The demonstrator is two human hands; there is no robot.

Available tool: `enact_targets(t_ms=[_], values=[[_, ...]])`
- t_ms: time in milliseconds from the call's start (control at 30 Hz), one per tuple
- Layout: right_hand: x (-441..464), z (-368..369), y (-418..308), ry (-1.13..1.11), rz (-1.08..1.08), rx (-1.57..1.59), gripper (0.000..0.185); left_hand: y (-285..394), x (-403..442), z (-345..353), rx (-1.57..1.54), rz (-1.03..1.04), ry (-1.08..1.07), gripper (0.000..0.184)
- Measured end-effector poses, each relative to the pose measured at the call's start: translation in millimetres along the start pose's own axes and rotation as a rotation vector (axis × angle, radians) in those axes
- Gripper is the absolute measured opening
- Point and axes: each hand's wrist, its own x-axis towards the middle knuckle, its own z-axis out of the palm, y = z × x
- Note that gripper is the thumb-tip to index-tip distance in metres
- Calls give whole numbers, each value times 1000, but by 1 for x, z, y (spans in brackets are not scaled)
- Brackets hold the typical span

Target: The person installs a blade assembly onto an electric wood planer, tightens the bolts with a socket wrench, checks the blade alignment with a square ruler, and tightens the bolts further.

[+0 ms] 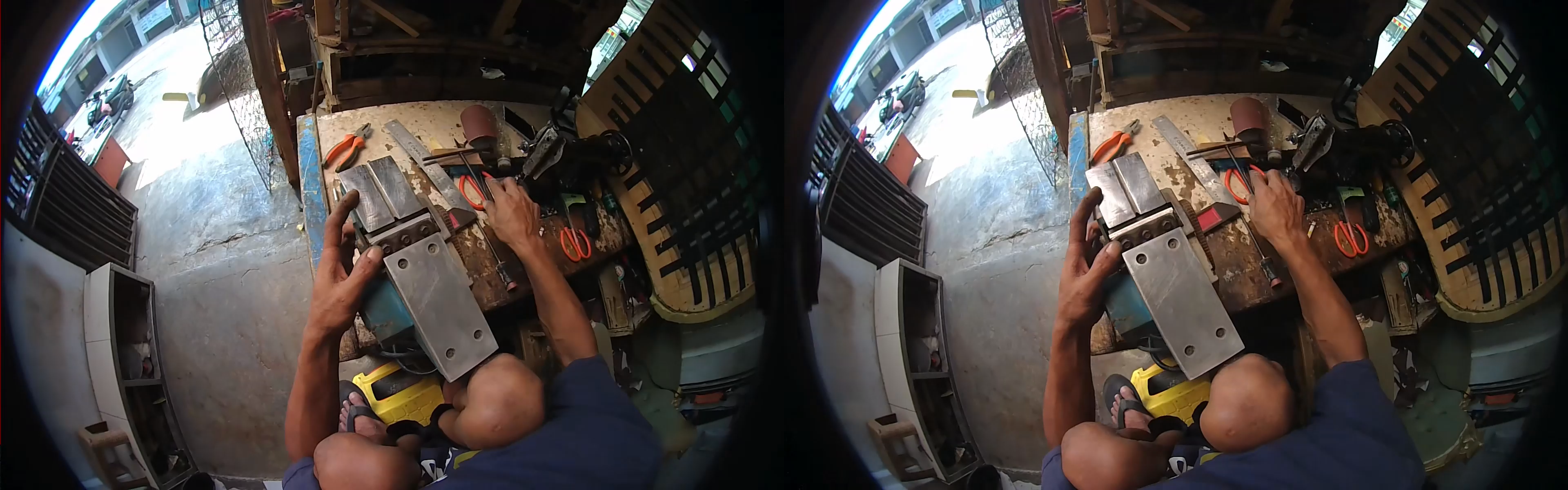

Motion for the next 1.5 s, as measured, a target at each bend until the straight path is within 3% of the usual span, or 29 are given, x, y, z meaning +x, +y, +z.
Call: enact_targets(t_ms=[33, 100, 133, 233, 300, 367, 467, 633, 733, 767, 833, 867, 900, 967, 1067, 1100, 1167, 1400, 1500], values=[[1, -9, -6, -2, 1, 10, 38, -1, 2, -1, 2, 13, 0, 88], [-5, -25, -17, 1, -559, 10, 40, 2, 0, 1, 16, -10, 5, 90], [-4, -18, -16, -59, -663, -10, 45, 4, 1, 3, 15, -16, -3, 88], [12, 8, -17, -221, -679, -67, 49, 9, 3, 10, -14, -36, -10, 85], [18, 5, -16, -175, -756, -129, 49, 9, 2, 13, -3, -31, 6, 84], [19, -6, -19, -354, -726, -152, 45, 7, 2, 13, -13, -30, 12, 83], [23, 14, -10, -253, -779, -66, 55, 10, 3, 18, -30, -39, 16, 81], [36, 10, -15, -313, -823, -121, 51, 12, 2, 22, -10, -38, 54, 77], [40, 8, -12, -226, -726, 320, 48, 8, 1, 19, -10, -36, 59, 82], [38, 9, -12, -232, -744, 326, 48, 6, -1, 17, 17, -42, 68, 83], [30, -9, -17, -67, -429, 656, 46, 9, -2, 23, 4, -38, 87, 82], [26, -7, -14, 181, -369, 598, 40, 9, -2, 25, 8, -41, 82, 82], [20, -13, -16, 184, -362, 598, 40, 8, -3, 28, 9, -27, 114, 81], [-4, -39, -26, -42, 72, 1328, 33, 6, -2, 32, 11, -24, 141, 80], [-57, -76, -50, 241, -17, 1273, 18, 11, -2, 39, 47, 1, 170, 76], [-70, -82, -53, 242, -3, 1268, 18, 11, -1, 39, 41, -9, 160, 76], [-91, -91, -58, 417, -170, 1284, 11, 14, 1, 41, 14, -16, 152, 75], [-114, -104, -62, 235, -152, 1388, 9, 7, 12, 31, 51, -43, 212, 75], [-114, -101, -59, 114, -157, 1319, 19, 12, 14, 30, -29, -66, 230, 71]])
